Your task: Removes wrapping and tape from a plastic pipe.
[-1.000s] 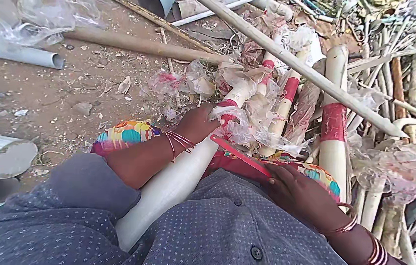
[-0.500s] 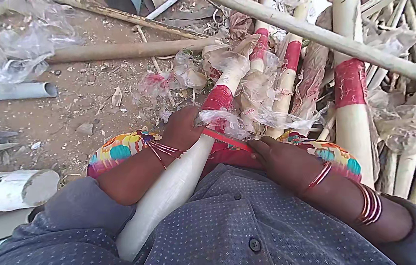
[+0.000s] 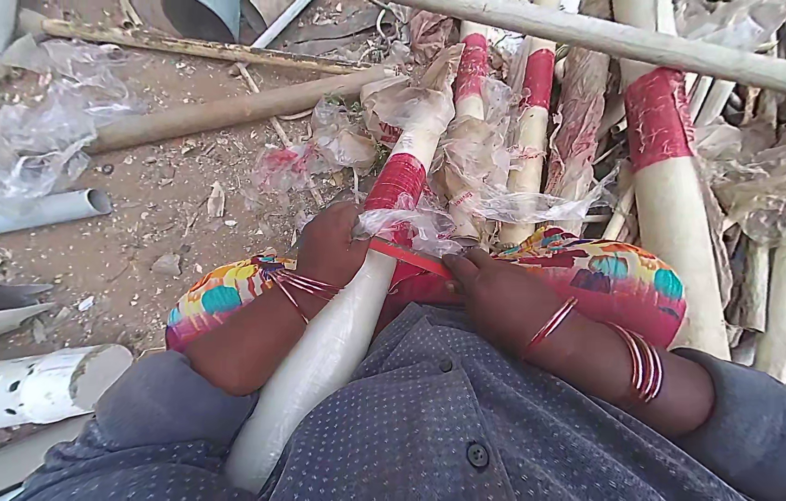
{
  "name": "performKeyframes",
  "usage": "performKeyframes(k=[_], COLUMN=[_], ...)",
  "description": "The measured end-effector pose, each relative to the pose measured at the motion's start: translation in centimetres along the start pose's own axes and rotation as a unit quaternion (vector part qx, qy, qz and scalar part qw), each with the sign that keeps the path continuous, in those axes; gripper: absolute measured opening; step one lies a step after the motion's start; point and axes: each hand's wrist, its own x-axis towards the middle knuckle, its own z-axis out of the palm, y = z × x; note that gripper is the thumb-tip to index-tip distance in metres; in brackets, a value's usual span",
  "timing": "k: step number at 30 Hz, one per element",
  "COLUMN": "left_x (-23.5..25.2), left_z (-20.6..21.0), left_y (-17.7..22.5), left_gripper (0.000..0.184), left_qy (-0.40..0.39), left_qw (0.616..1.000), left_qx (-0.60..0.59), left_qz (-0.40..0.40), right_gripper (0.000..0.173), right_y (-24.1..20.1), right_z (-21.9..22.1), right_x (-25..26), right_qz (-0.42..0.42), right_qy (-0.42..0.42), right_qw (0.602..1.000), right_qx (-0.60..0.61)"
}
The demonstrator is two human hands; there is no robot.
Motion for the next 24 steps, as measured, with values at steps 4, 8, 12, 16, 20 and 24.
performKeyframes(k=[4, 8, 12, 16, 20, 24], left_x=[0.1, 0.5, 0.9, 1.4, 1.4, 1.3], left_z=[0.1, -0.5, -1.3, -1.7, -1.7, -1.9], left_y=[0.3, -0.3, -0.6, -0.6, -0.8, -0.4], left_gripper=[0.022, 0.028, 0.03, 0.029, 0.03, 0.032], left_qy=[0.012, 0.027, 0.01, -0.015, -0.028, -0.036], left_qw=[0.999, 0.976, 0.965, 0.962, 0.965, 0.967], left_qx=[-0.019, -0.114, -0.125, -0.121, -0.127, -0.123], left_qz=[-0.047, -0.183, -0.231, -0.242, -0.226, -0.219], right_gripper=[0.043, 0.044, 0.04, 0.038, 0.038, 0.039], right_y=[0.0, 1.4, 3.6, 5.1, 5.4, 4.4], right_z=[-0.3, 0.6, 0.8, 2.0, 3.1, 3.3], right_x=[0.3, 0.1, -1.7, -4.0, -4.9, -4.0], right_qz=[0.012, 0.008, -0.036, -0.077, -0.077, -0.075], right_qy=[-0.071, -0.065, 0.01, 0.104, 0.143, 0.155], right_qw=[0.997, 0.997, 0.997, 0.989, 0.985, 0.984], right_qx=[0.003, 0.049, 0.073, 0.071, 0.057, 0.042])
